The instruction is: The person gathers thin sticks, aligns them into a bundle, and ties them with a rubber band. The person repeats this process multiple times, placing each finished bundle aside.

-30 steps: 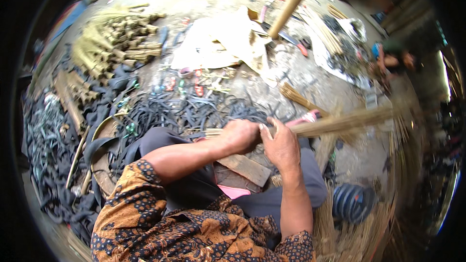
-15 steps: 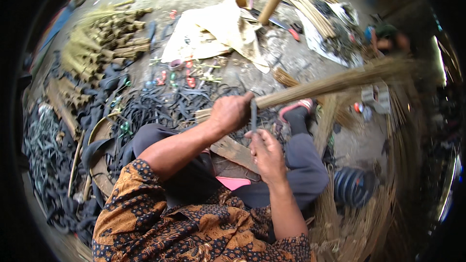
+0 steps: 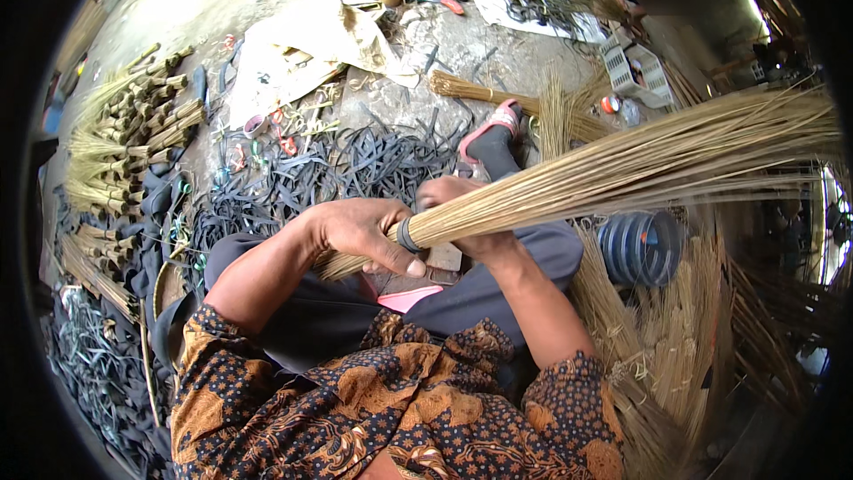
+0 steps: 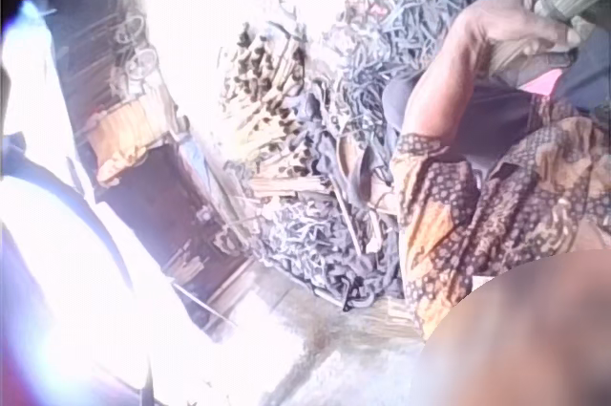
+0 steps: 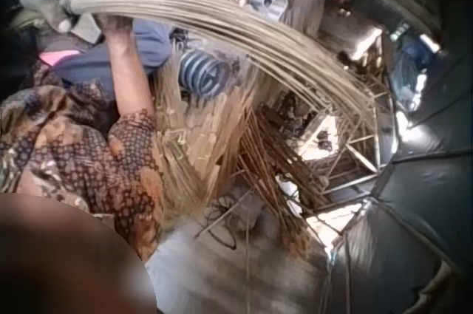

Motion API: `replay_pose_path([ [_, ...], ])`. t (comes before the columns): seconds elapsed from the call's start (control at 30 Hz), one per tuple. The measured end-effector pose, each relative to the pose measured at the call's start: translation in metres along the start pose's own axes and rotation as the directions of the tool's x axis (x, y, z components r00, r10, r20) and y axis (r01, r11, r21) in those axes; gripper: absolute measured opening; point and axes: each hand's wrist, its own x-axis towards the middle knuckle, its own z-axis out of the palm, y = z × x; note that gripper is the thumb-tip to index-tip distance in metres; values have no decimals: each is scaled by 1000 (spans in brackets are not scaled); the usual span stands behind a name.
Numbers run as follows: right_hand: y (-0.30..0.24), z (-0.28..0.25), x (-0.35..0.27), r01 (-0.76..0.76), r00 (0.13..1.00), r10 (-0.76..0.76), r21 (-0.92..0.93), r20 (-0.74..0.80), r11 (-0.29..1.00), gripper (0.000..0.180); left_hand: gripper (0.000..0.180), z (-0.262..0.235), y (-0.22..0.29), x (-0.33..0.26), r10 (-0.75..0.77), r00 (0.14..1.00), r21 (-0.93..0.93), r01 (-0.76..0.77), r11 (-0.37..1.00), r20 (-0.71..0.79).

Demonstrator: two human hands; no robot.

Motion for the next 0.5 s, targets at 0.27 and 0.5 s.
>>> replay_pose_path([
  [0.27,-50,-34,33,-438,811,477,-190,339,879,27,37,-11,-8,4,302,757,617,166,770,-580],
  [0.5,-43,4,77,-696,714,604,455,355,555,45,28,-22,-41,28,324,569,645,560,520,-755],
])
